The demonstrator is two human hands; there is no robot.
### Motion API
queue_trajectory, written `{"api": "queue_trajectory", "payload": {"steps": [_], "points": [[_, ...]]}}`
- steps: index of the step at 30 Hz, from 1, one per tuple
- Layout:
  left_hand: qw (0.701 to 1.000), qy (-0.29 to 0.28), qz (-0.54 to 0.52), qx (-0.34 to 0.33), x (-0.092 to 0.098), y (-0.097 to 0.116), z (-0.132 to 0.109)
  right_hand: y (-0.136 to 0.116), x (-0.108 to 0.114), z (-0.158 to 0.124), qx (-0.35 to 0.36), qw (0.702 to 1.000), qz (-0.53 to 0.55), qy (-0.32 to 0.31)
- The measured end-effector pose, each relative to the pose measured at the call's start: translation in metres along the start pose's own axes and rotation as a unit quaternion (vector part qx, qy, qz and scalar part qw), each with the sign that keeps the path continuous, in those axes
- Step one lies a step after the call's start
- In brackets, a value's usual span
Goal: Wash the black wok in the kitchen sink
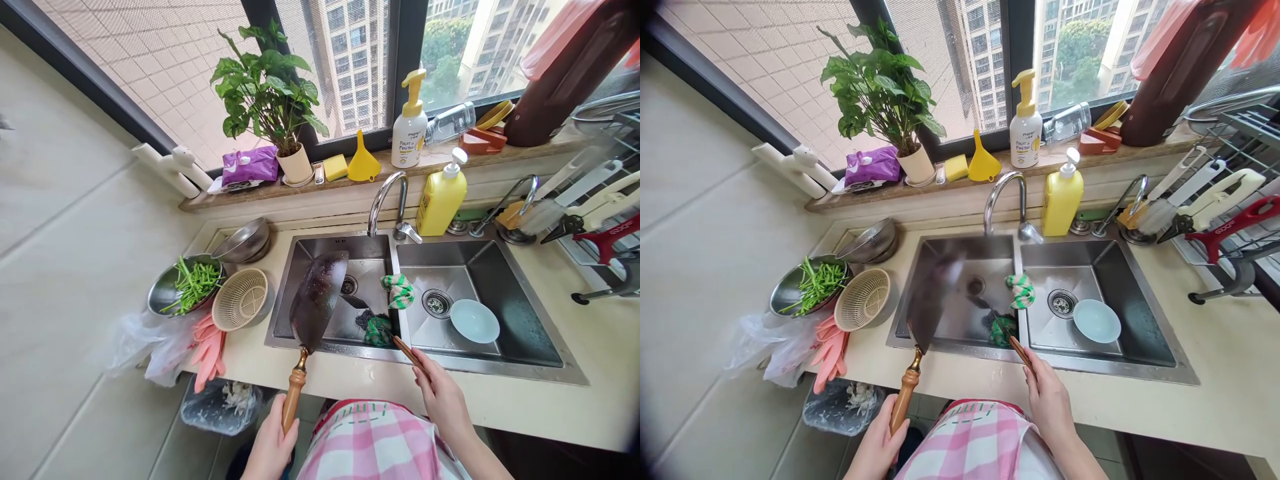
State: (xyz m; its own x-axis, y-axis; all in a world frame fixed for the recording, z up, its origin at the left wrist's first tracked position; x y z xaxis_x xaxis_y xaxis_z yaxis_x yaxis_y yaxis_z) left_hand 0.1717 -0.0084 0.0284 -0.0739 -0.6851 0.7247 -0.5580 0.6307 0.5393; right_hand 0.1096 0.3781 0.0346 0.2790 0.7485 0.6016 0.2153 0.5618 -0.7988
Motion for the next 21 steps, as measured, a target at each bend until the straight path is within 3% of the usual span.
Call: {"api": "queue_trajectory", "payload": {"steps": [7, 14, 21], "points": [[0.998, 0.009, -0.034, -0.042, -0.006, 0.006, -0.007, 0.001, 0.001, 0.002, 0.0, 1.0, 0.006, -0.002], [0.998, 0.021, -0.038, -0.034, -0.007, 0.01, -0.008, 0.003, 0.002, 0.003, 0.013, 1.0, 0.011, 0.003], [0.998, -0.012, -0.057, -0.012, -0.009, 0.014, -0.011, 0.005, 0.007, 0.001, 0.018, 1.0, 0.011, 0.001]]}}
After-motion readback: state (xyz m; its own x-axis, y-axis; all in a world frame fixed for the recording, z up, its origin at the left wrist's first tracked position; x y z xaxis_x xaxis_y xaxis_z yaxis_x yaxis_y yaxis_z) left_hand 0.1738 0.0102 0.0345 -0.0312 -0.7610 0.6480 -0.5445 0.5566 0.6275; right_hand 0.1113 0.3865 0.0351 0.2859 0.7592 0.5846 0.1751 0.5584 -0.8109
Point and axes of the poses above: each hand's wrist, its own z-axis towards the middle knuckle, its own x-axis out of the back of the hand, y = z × x, the point moved 8 cm from there along z, towards the middle knuckle, and after that the axes turned 10 degrees about y, right-handed, at the moved point
